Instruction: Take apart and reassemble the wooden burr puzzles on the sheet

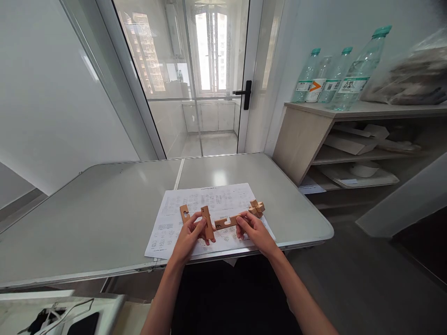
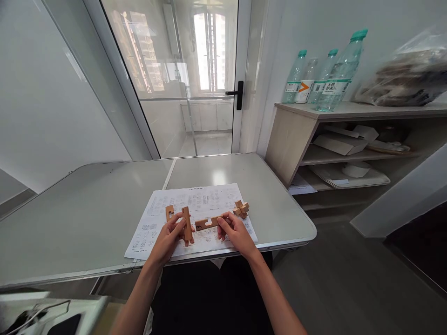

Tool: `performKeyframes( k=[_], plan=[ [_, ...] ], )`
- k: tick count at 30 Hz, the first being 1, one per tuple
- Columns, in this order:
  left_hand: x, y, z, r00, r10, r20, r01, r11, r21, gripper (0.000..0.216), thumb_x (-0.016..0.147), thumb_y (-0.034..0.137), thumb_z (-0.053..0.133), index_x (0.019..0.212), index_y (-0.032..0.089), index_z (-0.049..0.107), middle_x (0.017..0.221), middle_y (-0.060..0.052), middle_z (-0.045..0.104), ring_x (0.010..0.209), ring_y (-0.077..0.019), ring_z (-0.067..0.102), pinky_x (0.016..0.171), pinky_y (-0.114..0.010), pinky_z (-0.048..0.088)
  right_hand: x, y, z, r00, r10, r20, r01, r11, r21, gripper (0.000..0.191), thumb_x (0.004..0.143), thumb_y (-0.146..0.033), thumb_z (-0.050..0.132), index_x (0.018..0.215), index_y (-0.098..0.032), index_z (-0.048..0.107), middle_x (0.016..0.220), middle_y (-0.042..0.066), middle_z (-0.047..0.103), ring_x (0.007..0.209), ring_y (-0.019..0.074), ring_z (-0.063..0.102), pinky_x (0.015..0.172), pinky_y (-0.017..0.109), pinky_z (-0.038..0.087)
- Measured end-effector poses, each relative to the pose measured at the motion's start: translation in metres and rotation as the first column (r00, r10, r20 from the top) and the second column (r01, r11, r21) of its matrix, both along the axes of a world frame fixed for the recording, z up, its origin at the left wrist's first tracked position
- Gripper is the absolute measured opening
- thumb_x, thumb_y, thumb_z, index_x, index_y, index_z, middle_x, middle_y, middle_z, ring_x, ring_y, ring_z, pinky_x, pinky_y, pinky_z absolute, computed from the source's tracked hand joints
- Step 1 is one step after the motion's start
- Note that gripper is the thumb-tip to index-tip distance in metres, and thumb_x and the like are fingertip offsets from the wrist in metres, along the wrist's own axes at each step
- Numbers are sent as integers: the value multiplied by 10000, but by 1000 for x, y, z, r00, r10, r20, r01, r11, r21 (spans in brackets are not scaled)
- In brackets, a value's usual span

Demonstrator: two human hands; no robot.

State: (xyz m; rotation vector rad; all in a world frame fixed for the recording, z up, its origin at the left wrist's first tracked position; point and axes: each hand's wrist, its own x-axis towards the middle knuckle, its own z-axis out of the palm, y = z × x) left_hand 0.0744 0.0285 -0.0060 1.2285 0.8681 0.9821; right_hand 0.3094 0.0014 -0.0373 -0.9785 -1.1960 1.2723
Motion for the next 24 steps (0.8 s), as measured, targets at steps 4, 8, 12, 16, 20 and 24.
performKeyframes(
  k=[4,8,12,16,20,24],
  plan=[
    [5,6,-3,986,167,3,-167,986,-23,588,914,549,692,1326,152,556,1183,-165,750,627,-153,705,466,-220,473,-2,3,-6,995,-100,-23,100,995,-26,461,900,-665,662,914,-214,570,660,-36,594,545,124,565,465,239,474],
    [9,8,-8,977,205,-59,-202,978,45,708,924,505,695,1523,226,440,1419,-185,641,720,-162,725,513,-243,526,-4,6,-11,985,-170,-23,169,985,-46,467,890,-673,657,910,-223,534,740,-11,659,551,133,621,418,230,511],
    [8,9,-17,951,240,-197,-215,967,140,791,937,499,678,1608,250,341,1424,-167,645,846,-207,760,719,-341,621,-8,8,-15,979,-203,19,203,978,-50,477,885,-677,652,945,-227,507,851,31,725,550,143,664,404,242,543],
    [6,11,-22,924,226,-309,-182,970,164,796,954,510,646,1624,220,331,1217,-129,764,981,-250,763,1018,-448,569,-11,8,-16,969,-221,107,225,974,-23,482,896,-672,629,1040,-232,495,864,26,726,540,154,667,385,255,540],
    [7,10,-21,897,257,-360,-179,955,235,674,961,474,636,1570,267,435,1390,-115,686,1275,-302,659,1107,-463,519,-12,7,-17,960,-181,215,182,983,16,455,919,-620,616,1112,-218,529,827,21,719,560,169,663,390,257,525],
    [7,9,-23,886,290,-362,-182,935,305,570,959,428,640,1498,287,519,1650,-84,418,1451,-315,505,1195,-454,448,-10,5,-15,941,-119,317,108,993,52,416,927,-527,643,1186,-204,597,896,42,739,619,172,665,466,269,530]
  ],
)
